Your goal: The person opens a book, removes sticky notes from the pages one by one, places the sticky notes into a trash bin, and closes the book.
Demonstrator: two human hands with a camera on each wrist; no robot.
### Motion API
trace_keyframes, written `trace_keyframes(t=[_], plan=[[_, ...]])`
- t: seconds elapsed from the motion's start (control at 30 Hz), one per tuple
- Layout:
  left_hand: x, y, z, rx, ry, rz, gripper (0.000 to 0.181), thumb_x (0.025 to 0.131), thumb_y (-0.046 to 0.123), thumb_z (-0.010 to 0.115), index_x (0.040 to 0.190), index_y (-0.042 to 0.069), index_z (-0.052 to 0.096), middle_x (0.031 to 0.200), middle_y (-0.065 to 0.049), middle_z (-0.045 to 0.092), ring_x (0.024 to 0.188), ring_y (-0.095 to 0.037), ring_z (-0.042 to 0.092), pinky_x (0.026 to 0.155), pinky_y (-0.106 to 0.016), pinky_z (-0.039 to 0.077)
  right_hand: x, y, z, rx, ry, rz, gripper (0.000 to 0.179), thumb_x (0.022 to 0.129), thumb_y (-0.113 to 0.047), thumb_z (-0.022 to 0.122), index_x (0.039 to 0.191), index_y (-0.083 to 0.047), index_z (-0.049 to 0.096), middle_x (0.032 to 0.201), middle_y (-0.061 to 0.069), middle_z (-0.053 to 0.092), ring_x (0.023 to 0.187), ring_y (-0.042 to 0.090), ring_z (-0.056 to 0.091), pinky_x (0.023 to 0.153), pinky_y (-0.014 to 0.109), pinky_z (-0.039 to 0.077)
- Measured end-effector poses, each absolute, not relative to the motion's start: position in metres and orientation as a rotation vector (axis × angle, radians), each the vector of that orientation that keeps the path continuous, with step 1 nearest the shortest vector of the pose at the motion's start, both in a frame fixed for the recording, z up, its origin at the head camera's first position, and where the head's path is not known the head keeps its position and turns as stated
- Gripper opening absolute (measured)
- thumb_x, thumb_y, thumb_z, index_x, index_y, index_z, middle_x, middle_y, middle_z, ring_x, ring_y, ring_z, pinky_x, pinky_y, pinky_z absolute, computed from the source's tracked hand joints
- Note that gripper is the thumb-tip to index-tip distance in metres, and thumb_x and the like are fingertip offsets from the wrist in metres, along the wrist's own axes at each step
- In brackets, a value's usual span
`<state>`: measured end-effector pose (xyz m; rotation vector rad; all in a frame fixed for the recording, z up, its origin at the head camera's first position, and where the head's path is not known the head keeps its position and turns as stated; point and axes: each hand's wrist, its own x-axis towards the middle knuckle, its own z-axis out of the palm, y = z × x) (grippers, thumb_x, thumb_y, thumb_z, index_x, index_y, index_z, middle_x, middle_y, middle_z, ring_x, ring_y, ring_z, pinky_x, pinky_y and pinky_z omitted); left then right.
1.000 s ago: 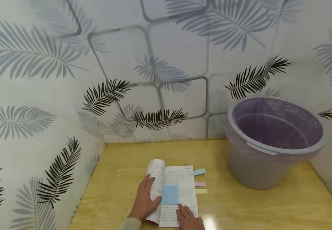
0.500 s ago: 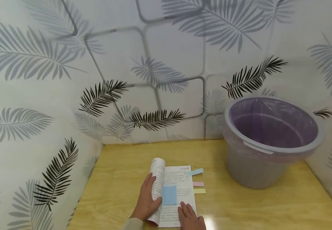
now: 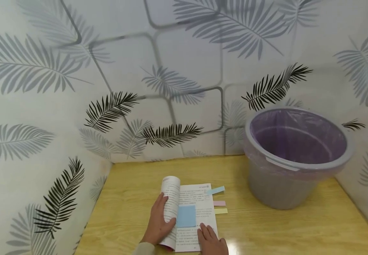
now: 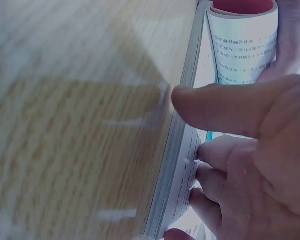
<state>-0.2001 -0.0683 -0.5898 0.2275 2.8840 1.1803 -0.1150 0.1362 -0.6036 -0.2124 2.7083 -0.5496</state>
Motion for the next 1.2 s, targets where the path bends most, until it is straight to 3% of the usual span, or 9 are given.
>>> trace_keyframes(t=[0.07, 0.23, 0.37, 0.57, 0.77, 0.9, 1.07, 1.2], plan=[[-0.201, -0.071, -0.590, 0.205, 2.916, 1.138, 0.077, 0.076, 0.020, 0.068, 0.147, 0.010, 0.042, 0.163, -0.008, 0.026, 0.148, -0.032, 0.029, 0.110, -0.057, 0.041, -0.117, 0.136, -0.603, -0.209, 2.691, -0.557, 0.068, 0.089, -0.040, 0.068, 0.146, -0.009, 0.049, 0.157, 0.008, 0.042, 0.144, 0.032, 0.041, 0.094, 0.064, 0.046], [-0.201, -0.077, -0.587, 0.182, 2.975, 1.028, 0.075, 0.078, 0.029, 0.070, 0.146, 0.011, 0.043, 0.162, -0.010, 0.030, 0.146, -0.036, 0.032, 0.094, -0.066, 0.046, -0.117, 0.136, -0.602, -0.195, 2.685, -0.543, 0.067, 0.089, -0.041, 0.067, 0.146, -0.010, 0.049, 0.158, 0.007, 0.042, 0.144, 0.031, 0.040, 0.095, 0.064, 0.045], [-0.199, -0.081, -0.588, 0.160, 3.021, 0.922, 0.077, 0.080, 0.037, 0.072, 0.146, 0.010, 0.042, 0.161, -0.014, 0.031, 0.145, -0.039, 0.032, 0.089, -0.068, 0.047, -0.116, 0.135, -0.602, -0.217, 2.695, -0.555, 0.068, 0.090, -0.044, 0.065, 0.147, -0.010, 0.048, 0.158, 0.008, 0.041, 0.145, 0.031, 0.040, 0.092, 0.063, 0.046], [-0.196, -0.085, -0.588, 0.093, 3.001, 0.891, 0.083, 0.082, 0.047, 0.073, 0.148, 0.009, 0.041, 0.161, -0.017, 0.030, 0.145, -0.042, 0.032, 0.092, -0.071, 0.043, -0.115, 0.135, -0.603, -0.232, 2.724, -0.529, 0.070, 0.090, -0.048, 0.064, 0.147, -0.010, 0.048, 0.158, 0.007, 0.041, 0.145, 0.030, 0.040, 0.086, 0.057, 0.048], [-0.194, -0.084, -0.583, 0.059, 3.061, 0.779, 0.083, 0.079, 0.051, 0.074, 0.144, 0.009, 0.046, 0.159, -0.017, 0.034, 0.144, -0.044, 0.033, 0.102, -0.075, 0.033, -0.116, 0.138, -0.605, -0.225, 2.717, -0.520, 0.071, 0.090, -0.051, 0.063, 0.147, -0.011, 0.048, 0.159, 0.007, 0.040, 0.145, 0.029, 0.039, 0.087, 0.057, 0.047], [-0.189, -0.079, -0.585, 0.120, 3.172, 0.667, 0.071, 0.080, 0.045, 0.074, 0.137, 0.008, 0.054, 0.153, -0.018, 0.042, 0.139, -0.043, 0.040, 0.100, -0.071, 0.037, -0.118, 0.139, -0.606, -0.216, 2.689, -0.539, 0.073, 0.090, -0.052, 0.062, 0.148, -0.010, 0.047, 0.159, 0.008, 0.040, 0.145, 0.031, 0.039, 0.090, 0.058, 0.047], [-0.179, -0.069, -0.586, 0.308, 3.285, 0.477, 0.038, 0.086, 0.022, 0.073, 0.121, 0.009, 0.066, 0.140, -0.015, 0.055, 0.129, -0.039, 0.050, 0.092, -0.062, 0.046, -0.120, 0.140, -0.610, -0.218, 2.645, -0.585, 0.086, 0.086, -0.065, 0.060, 0.149, -0.009, 0.045, 0.160, 0.010, 0.038, 0.146, 0.034, 0.037, 0.095, 0.064, 0.043], [-0.170, -0.063, -0.585, 0.350, 3.241, 0.396, 0.036, 0.086, 0.017, 0.072, 0.120, 0.007, 0.067, 0.140, -0.013, 0.056, 0.127, -0.038, 0.052, 0.090, -0.060, 0.048, -0.120, 0.142, -0.611, -0.222, 2.606, -0.621, 0.100, 0.080, -0.078, 0.056, 0.150, -0.009, 0.043, 0.161, 0.010, 0.035, 0.148, 0.035, 0.034, 0.096, 0.067, 0.041]])
